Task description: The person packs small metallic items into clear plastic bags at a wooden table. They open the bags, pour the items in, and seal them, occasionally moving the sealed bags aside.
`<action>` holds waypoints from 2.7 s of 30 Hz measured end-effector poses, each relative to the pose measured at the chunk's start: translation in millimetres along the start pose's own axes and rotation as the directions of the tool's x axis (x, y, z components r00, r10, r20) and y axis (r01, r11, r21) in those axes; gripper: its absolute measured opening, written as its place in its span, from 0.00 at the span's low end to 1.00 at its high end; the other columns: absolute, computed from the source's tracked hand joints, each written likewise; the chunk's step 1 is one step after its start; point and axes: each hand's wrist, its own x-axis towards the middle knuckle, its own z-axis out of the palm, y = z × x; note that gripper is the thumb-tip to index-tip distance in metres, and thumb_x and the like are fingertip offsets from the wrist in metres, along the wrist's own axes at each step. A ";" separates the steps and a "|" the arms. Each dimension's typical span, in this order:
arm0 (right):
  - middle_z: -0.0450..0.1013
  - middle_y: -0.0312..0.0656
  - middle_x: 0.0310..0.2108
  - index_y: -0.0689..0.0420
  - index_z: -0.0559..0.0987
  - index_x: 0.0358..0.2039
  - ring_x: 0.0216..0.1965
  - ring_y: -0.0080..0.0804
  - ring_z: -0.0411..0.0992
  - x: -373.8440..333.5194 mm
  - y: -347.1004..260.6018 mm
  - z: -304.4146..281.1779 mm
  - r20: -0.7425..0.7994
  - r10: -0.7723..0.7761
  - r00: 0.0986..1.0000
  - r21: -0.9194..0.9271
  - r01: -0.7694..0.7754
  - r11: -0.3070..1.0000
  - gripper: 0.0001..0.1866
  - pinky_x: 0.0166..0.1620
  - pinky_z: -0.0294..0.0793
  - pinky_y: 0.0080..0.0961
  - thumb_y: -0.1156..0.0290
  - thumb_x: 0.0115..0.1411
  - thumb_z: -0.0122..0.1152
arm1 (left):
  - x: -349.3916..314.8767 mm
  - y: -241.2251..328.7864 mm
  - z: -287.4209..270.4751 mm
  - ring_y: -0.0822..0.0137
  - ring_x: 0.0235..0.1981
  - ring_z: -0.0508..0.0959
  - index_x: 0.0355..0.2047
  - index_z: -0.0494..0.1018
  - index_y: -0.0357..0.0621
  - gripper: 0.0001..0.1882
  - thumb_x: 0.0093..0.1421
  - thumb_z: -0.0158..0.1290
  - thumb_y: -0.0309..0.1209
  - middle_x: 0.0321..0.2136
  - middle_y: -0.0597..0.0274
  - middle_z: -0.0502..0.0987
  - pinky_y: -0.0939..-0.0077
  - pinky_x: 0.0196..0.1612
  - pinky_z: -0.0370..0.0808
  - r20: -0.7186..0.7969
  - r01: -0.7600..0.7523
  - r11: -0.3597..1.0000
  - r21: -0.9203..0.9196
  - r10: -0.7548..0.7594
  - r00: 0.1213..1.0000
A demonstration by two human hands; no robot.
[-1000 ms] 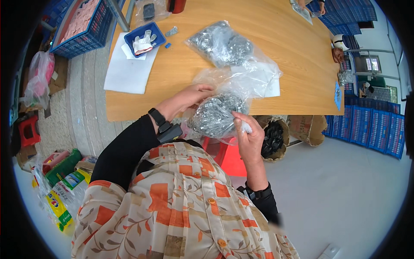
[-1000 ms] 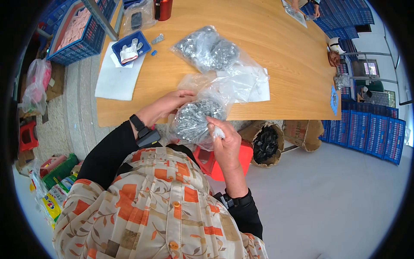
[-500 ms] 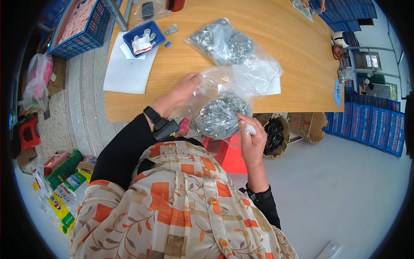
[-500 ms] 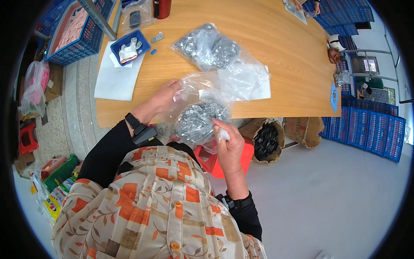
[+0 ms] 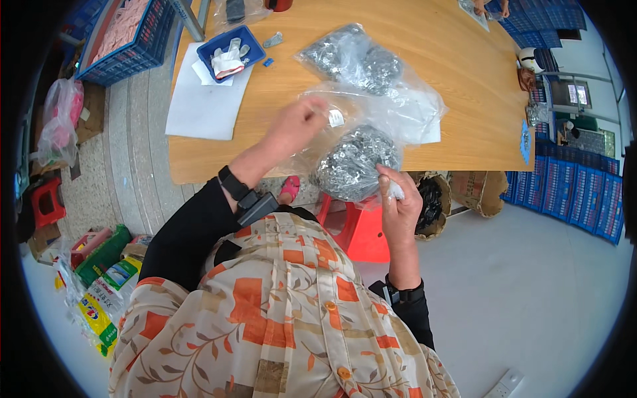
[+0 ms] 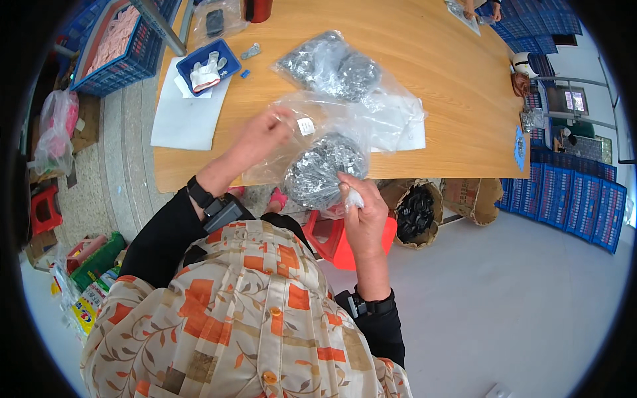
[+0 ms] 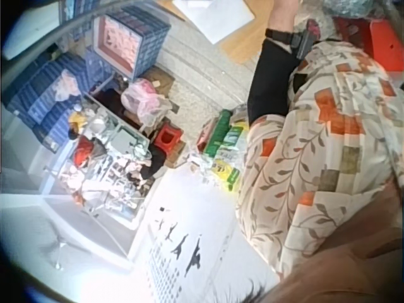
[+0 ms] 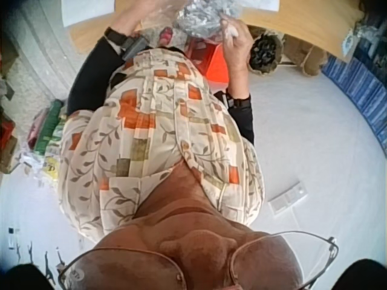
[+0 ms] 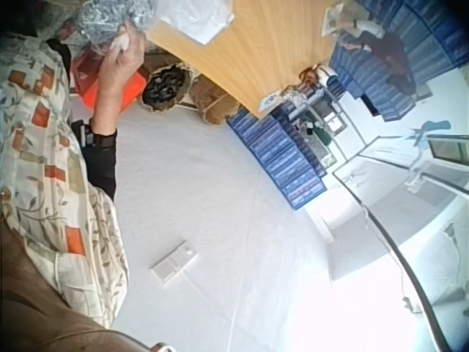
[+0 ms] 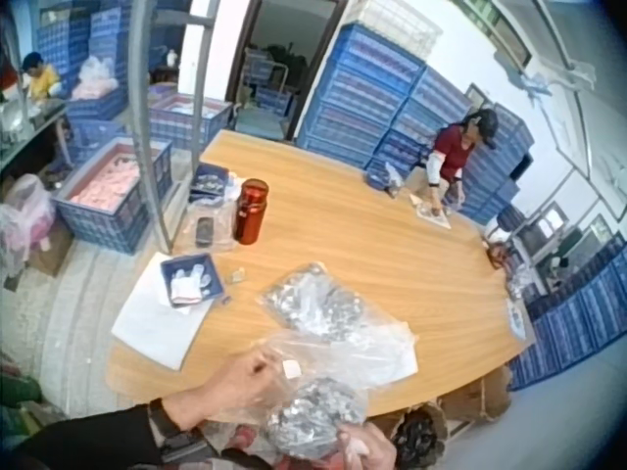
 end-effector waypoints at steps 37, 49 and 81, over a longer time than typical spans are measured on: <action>0.77 0.44 0.42 0.65 0.81 0.44 0.44 0.26 0.73 7.5 -12.0 27.0 -0.254 0.271 0.929 0.186 -0.228 0.956 0.12 0.50 0.70 0.24 0.70 0.66 0.58 | -42.7 21.6 -73.6 0.74 0.30 0.76 0.46 0.70 0.40 0.16 0.58 0.57 0.28 0.29 0.69 0.74 0.76 0.34 0.74 -0.033 0.008 0.908 0.419 0.006 0.999; 0.71 0.37 0.33 0.52 0.84 0.42 0.39 0.35 0.68 15.4 -1.2 45.3 0.019 -0.110 0.994 -0.639 0.097 0.763 0.15 0.45 0.65 0.35 0.73 0.52 0.66 | -65.3 79.1 -36.3 0.63 0.21 0.77 0.45 0.74 0.39 0.14 0.65 0.53 0.36 0.19 0.55 0.77 0.67 0.27 0.72 0.091 -0.017 0.998 0.057 0.012 0.996; 0.77 0.47 0.43 0.53 0.78 0.48 0.43 0.51 0.75 19.8 45.3 70.0 0.252 -0.082 0.964 -0.068 0.102 0.992 0.20 0.46 0.75 0.43 0.70 0.53 0.61 | -81.3 110.4 -36.8 0.50 0.58 0.70 0.62 0.66 0.53 0.45 0.44 0.71 0.45 0.60 0.50 0.66 0.51 0.58 0.68 0.507 -0.591 0.790 0.163 0.447 0.737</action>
